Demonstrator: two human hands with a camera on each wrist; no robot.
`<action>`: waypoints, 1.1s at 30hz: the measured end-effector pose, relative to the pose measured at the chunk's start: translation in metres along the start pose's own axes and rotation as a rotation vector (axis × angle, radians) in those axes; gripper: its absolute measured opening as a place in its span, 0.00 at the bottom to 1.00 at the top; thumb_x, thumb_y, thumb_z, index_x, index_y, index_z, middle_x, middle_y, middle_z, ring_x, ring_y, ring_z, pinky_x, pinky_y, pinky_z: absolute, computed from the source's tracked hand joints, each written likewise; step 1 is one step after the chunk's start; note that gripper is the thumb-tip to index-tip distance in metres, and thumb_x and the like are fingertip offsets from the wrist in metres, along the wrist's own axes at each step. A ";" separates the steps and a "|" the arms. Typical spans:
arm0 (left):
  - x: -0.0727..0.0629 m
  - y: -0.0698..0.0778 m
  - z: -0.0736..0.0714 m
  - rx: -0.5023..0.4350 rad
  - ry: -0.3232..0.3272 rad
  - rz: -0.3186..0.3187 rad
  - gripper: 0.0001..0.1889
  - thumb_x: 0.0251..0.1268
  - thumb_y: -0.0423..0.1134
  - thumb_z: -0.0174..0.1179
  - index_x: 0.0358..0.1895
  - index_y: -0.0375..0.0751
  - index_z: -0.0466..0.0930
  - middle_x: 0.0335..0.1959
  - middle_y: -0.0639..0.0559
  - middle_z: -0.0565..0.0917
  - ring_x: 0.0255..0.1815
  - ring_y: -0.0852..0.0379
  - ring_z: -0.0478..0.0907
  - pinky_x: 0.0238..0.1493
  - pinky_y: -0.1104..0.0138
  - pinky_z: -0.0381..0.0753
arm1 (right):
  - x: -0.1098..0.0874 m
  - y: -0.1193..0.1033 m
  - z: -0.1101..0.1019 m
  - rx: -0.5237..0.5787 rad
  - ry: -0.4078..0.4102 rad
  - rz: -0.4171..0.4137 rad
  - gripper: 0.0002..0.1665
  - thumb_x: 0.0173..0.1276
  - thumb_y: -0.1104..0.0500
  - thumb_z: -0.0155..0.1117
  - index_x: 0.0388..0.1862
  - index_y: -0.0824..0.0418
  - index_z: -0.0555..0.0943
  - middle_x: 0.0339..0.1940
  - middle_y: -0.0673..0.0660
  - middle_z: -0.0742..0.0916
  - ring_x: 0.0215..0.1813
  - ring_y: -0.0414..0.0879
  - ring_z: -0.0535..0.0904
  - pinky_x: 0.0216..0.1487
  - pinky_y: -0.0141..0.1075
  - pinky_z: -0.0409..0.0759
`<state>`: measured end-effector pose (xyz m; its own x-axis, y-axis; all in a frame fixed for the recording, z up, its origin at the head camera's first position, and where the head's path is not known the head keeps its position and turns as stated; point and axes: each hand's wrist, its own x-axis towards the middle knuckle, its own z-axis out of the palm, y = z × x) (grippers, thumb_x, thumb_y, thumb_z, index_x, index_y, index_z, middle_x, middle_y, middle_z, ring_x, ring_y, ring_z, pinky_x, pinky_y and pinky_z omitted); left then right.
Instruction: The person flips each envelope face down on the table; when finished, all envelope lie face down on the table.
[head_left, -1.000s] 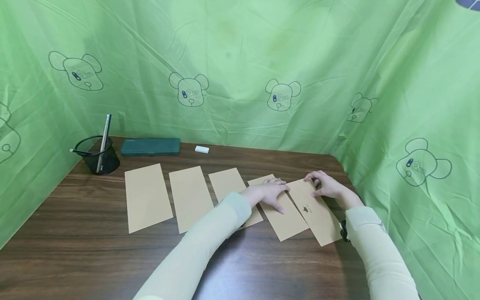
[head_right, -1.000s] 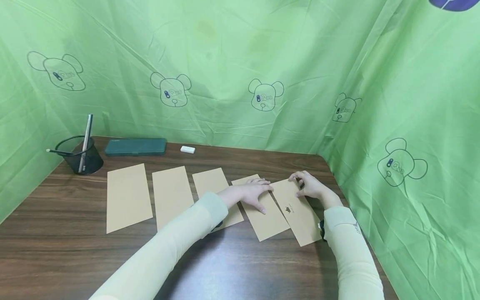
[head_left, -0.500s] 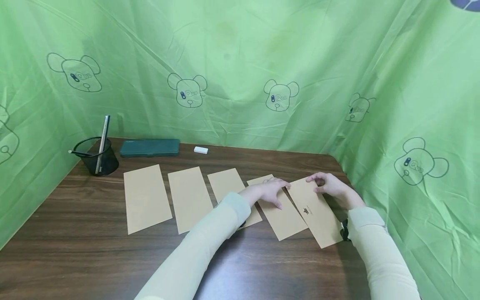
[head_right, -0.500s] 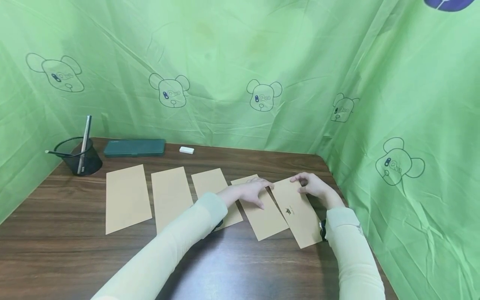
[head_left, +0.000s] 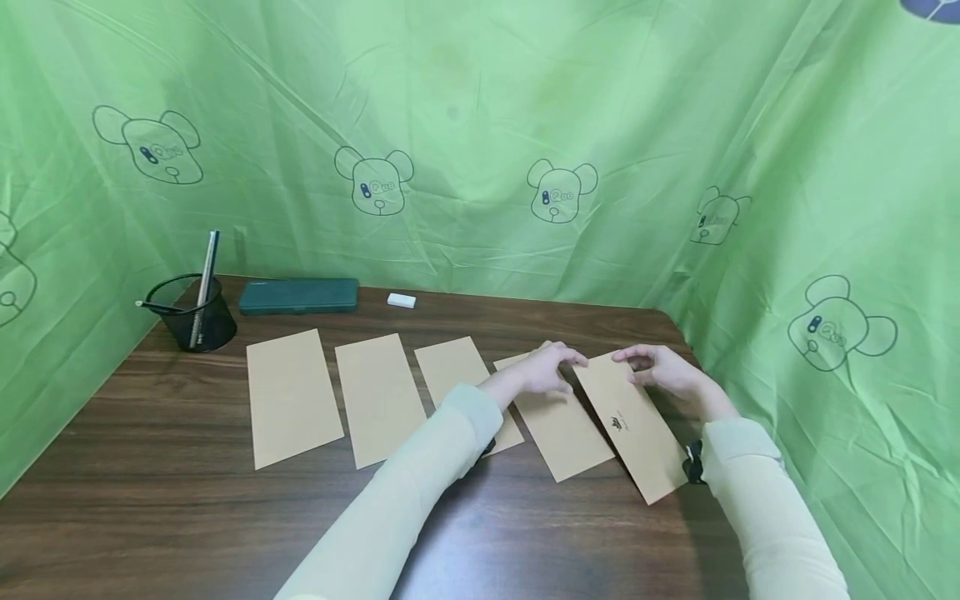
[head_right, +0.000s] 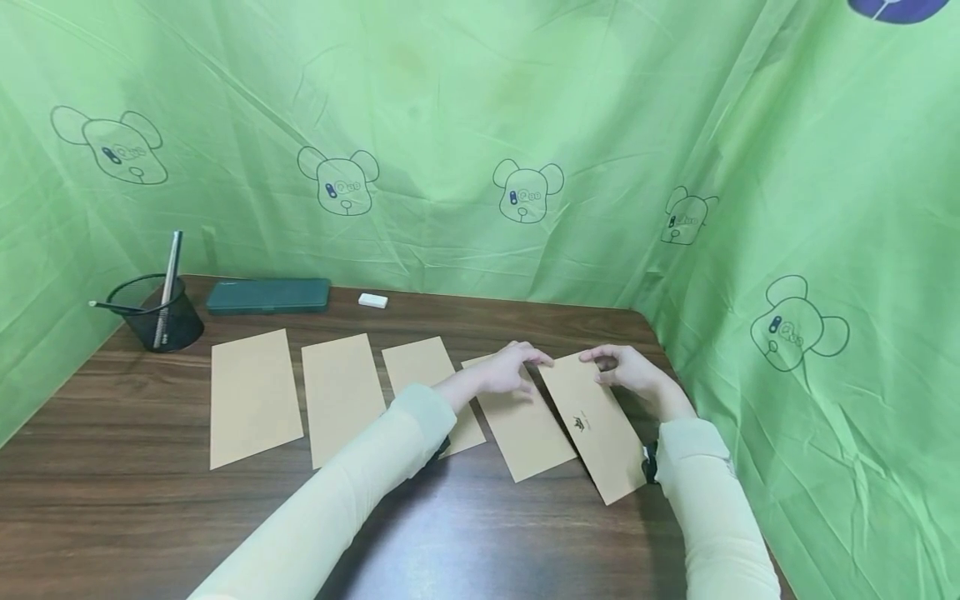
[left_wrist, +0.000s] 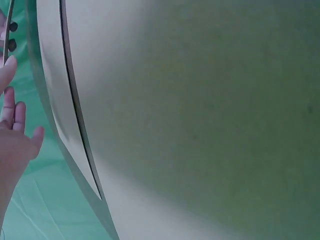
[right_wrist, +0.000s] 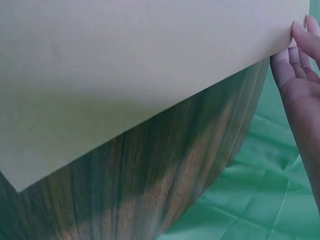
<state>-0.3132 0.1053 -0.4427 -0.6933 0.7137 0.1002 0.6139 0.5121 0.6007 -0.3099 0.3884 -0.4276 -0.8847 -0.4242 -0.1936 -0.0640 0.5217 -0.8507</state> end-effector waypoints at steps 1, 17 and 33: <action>0.000 0.001 0.000 0.004 0.010 -0.005 0.27 0.54 0.39 0.68 0.60 0.55 0.74 0.53 0.55 0.76 0.58 0.56 0.65 0.62 0.60 0.62 | -0.001 -0.001 0.001 0.005 -0.009 0.002 0.28 0.61 0.72 0.61 0.61 0.70 0.70 0.51 0.67 0.80 0.46 0.42 0.80 0.43 0.36 0.81; 0.002 0.005 -0.007 0.079 0.119 -0.018 0.12 0.57 0.46 0.66 0.45 0.55 0.83 0.38 0.63 0.84 0.46 0.64 0.74 0.57 0.62 0.65 | -0.012 -0.012 0.016 -0.123 -0.175 -0.006 0.36 0.63 0.58 0.65 0.69 0.59 0.65 0.65 0.65 0.73 0.62 0.60 0.70 0.51 0.36 0.77; 0.006 0.010 -0.010 -0.027 0.131 -0.023 0.11 0.63 0.47 0.61 0.45 0.49 0.82 0.44 0.58 0.85 0.49 0.63 0.79 0.54 0.69 0.71 | -0.033 -0.031 0.021 -0.051 -0.271 -0.027 0.37 0.66 0.61 0.61 0.73 0.58 0.59 0.73 0.62 0.63 0.72 0.64 0.58 0.58 0.31 0.73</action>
<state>-0.3147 0.1101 -0.4285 -0.7516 0.6322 0.1881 0.5880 0.5131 0.6252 -0.2689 0.3713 -0.4051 -0.7267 -0.6177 -0.3005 -0.1155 0.5411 -0.8330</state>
